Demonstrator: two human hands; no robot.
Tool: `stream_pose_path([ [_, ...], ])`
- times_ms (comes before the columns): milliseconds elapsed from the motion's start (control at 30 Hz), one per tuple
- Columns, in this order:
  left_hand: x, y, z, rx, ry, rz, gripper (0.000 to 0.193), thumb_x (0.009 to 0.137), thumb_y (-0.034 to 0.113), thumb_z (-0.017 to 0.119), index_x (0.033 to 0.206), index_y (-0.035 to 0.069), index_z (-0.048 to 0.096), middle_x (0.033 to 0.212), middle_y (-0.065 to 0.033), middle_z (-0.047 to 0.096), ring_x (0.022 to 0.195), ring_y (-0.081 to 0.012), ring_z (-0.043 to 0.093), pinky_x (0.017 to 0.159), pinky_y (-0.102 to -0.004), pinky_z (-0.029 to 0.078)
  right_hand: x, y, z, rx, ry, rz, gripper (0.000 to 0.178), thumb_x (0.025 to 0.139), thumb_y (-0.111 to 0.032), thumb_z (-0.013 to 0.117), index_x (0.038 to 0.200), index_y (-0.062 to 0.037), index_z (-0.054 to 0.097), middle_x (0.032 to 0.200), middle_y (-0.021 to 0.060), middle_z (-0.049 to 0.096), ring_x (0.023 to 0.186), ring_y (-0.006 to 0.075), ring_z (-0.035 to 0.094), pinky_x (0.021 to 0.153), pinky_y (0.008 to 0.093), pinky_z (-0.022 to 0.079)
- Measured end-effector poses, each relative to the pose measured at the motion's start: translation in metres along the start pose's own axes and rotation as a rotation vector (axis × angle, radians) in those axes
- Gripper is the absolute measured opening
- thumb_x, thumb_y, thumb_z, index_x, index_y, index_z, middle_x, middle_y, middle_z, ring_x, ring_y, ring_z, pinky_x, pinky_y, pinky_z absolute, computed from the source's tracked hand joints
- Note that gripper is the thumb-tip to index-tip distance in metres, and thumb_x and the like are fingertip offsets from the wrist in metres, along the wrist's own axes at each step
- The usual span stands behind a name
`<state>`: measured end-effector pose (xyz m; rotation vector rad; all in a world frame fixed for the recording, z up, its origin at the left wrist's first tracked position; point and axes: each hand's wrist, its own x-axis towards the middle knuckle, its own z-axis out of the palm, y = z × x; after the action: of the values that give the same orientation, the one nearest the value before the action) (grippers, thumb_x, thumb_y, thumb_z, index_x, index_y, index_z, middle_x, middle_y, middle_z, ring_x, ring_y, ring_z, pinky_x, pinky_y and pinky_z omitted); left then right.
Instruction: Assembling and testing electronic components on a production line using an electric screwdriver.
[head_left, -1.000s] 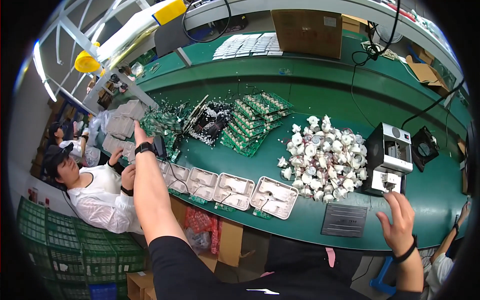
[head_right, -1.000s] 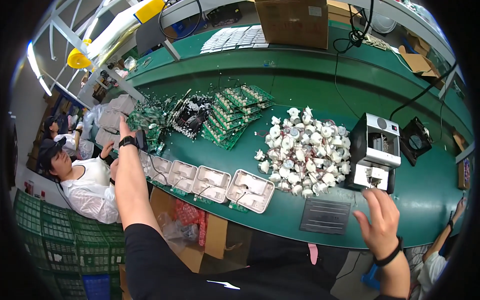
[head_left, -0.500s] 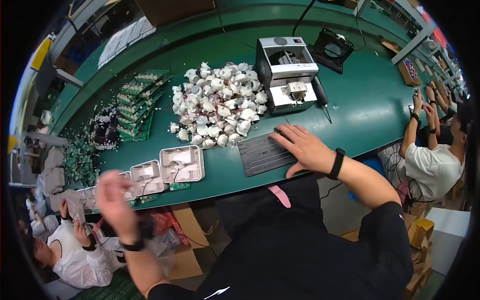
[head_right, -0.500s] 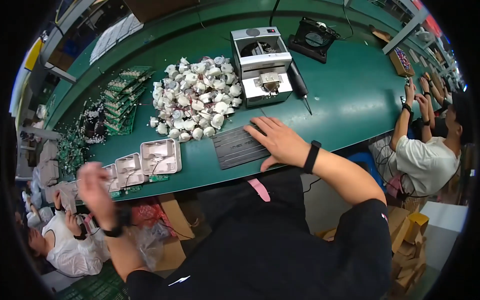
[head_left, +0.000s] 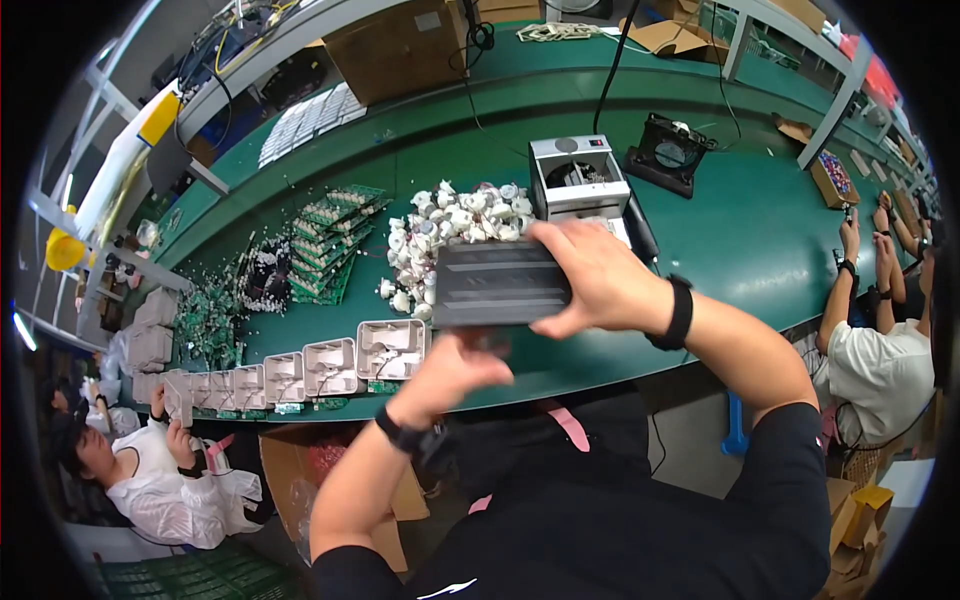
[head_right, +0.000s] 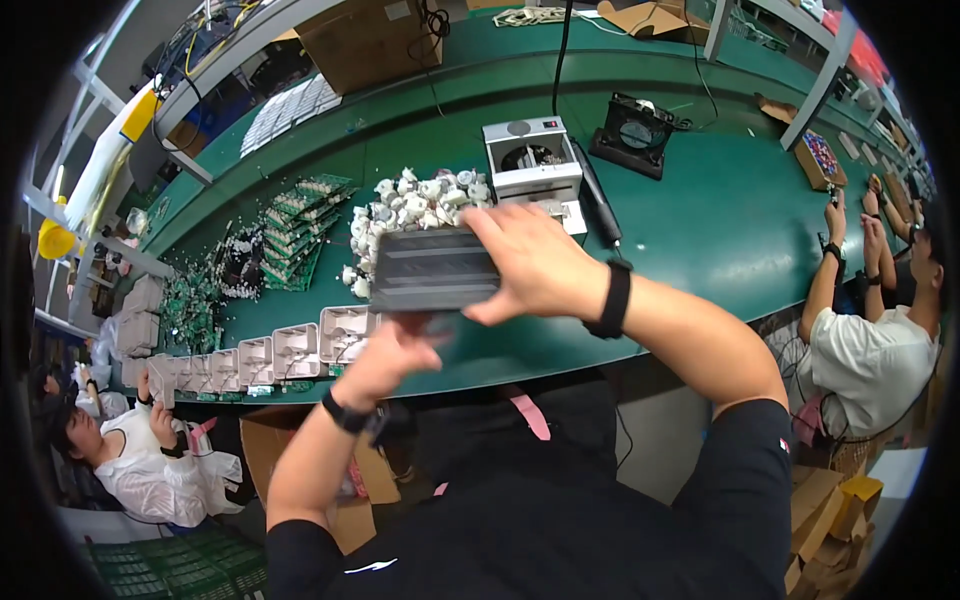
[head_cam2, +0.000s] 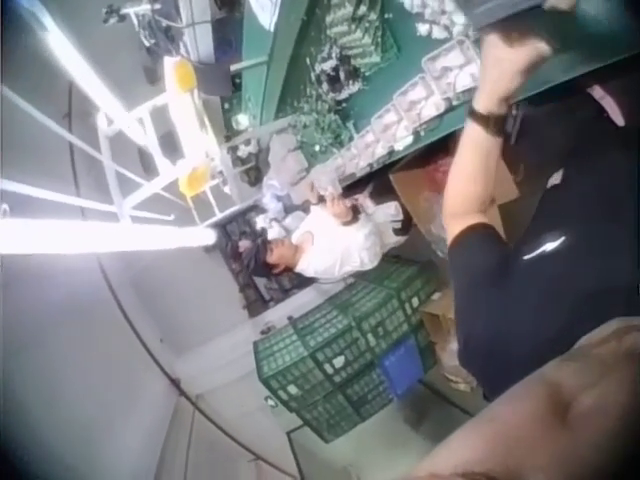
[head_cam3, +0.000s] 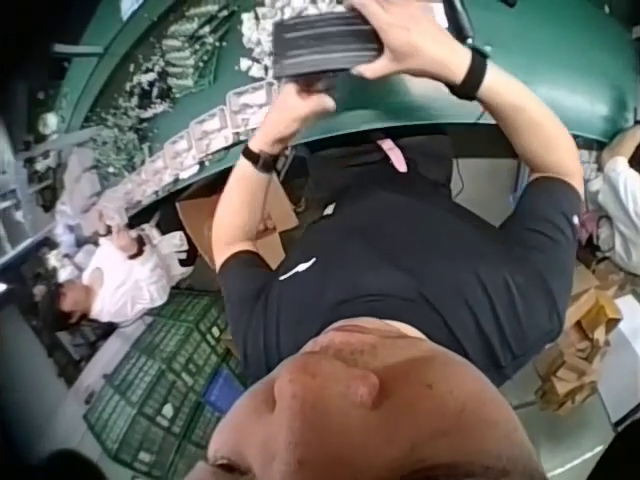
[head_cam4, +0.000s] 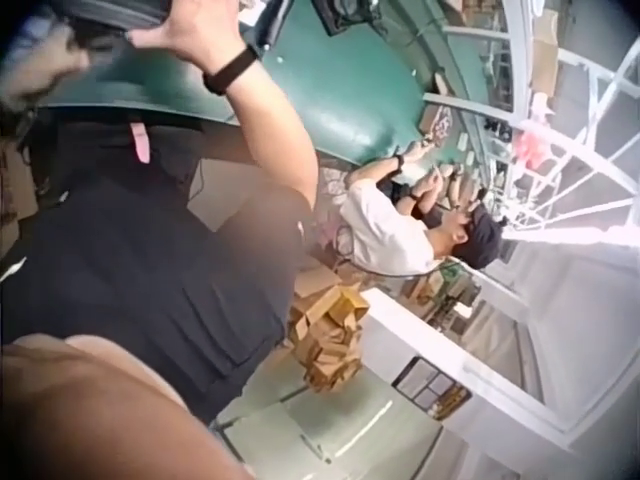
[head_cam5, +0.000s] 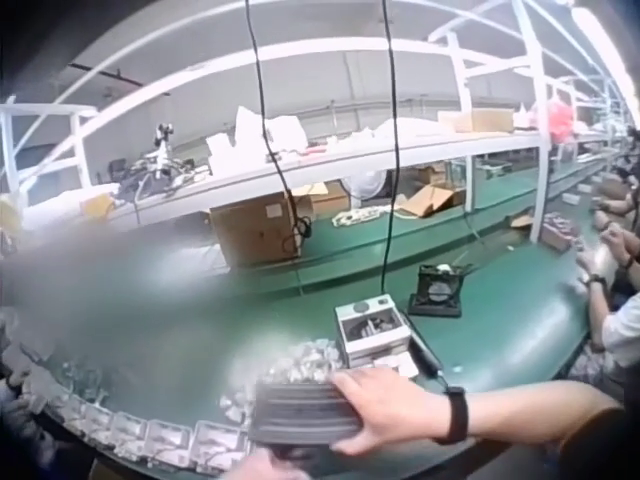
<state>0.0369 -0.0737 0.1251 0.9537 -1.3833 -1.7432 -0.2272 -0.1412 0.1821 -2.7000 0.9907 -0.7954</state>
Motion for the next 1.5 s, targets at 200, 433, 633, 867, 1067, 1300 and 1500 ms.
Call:
stream_pose_path([
  [200, 0.125, 0.094, -0.069, -0.421, 0.022, 0.589, 0.094, 0.08, 0.034, 0.089, 0.155, 0.015, 0.035, 0.15, -0.0084, 0.048, 0.141, -0.0273, 0.045, 0.12, -0.0446, 0.035, 0.128, 0.021, -0.017, 0.081, 0.145, 0.144, 0.097, 0.07, -0.051, 0.086, 0.141, 0.0007, 0.044, 0.119, 0.0281, 0.063, 0.112, 0.0431, 0.061, 0.097, 0.047, 0.05],
  [433, 0.268, 0.143, -0.182, -0.332, 0.464, 0.492, 0.09, 0.075, 0.036, 0.093, 0.144, 0.009, 0.042, 0.141, -0.012, 0.058, 0.131, -0.03, 0.055, 0.114, -0.0481, 0.04, 0.045, 0.056, -0.067, 0.312, 0.579, 0.255, 0.076, 0.08, -0.02, 0.084, 0.142, 0.0035, 0.046, 0.125, 0.0208, 0.066, 0.12, 0.0308, 0.063, 0.105, 0.039, 0.048],
  [633, 0.336, 0.075, -0.243, 0.879, 1.024, 0.085, 0.083, 0.066, 0.036, 0.095, 0.126, 0.002, 0.05, 0.121, -0.015, 0.066, 0.106, -0.0243, 0.064, 0.092, -0.0413, 0.052, -0.069, 0.081, -0.056, 0.325, 0.519, 0.665, 0.059, 0.082, -0.006, 0.075, 0.134, 0.0044, 0.051, 0.115, 0.0162, 0.068, 0.107, 0.0247, 0.065, 0.099, 0.0367, 0.049],
  [867, 0.298, 0.128, -0.244, 0.667, 0.814, 0.166, 0.079, 0.07, 0.027, 0.093, 0.13, 0.001, 0.049, 0.125, -0.0125, 0.064, 0.112, -0.0241, 0.063, 0.097, -0.0378, 0.051, -0.09, 0.1, -0.048, 0.29, 0.557, 0.715, 0.052, 0.085, -0.008, 0.077, 0.13, 0.0032, 0.054, 0.105, 0.0153, 0.07, 0.094, 0.0227, 0.068, 0.089, 0.0355, 0.054],
  [1067, 0.203, 0.162, -0.111, -0.07, 0.078, 0.516, 0.1, 0.074, 0.024, 0.089, 0.155, 0.01, 0.032, 0.146, -0.0121, 0.051, 0.138, -0.0315, 0.048, 0.119, -0.0495, 0.037, -0.032, 0.085, -0.037, 0.949, 0.292, 0.578, 0.041, 0.097, -0.009, 0.065, 0.134, 0.0024, 0.052, 0.114, 0.0118, 0.066, 0.099, 0.0167, 0.067, 0.089, 0.029, 0.054],
  [1300, 0.133, 0.161, -0.003, -0.16, -0.157, 0.539, 0.121, 0.064, 0.033, 0.095, 0.16, 0.014, 0.023, 0.155, -0.0154, 0.042, 0.145, -0.0355, 0.041, 0.121, -0.0543, 0.034, 0.046, 0.041, -0.055, 1.516, 0.019, 0.397, 0.046, 0.105, -0.026, 0.059, 0.14, 0.0004, 0.045, 0.11, 0.0109, 0.067, 0.08, 0.0179, 0.07, 0.073, 0.0299, 0.058],
  [1500, 0.116, 0.169, 0.009, -0.276, -0.231, 0.605, 0.115, 0.07, 0.027, 0.091, 0.16, 0.01, 0.022, 0.154, -0.017, 0.043, 0.143, -0.0354, 0.043, 0.119, -0.0541, 0.036, 0.059, 0.008, -0.081, 1.497, 0.03, 0.316, 0.039, 0.103, -0.028, 0.063, 0.126, 0.0018, 0.052, 0.095, 0.0101, 0.068, 0.061, 0.0152, 0.067, 0.059, 0.0272, 0.057],
])
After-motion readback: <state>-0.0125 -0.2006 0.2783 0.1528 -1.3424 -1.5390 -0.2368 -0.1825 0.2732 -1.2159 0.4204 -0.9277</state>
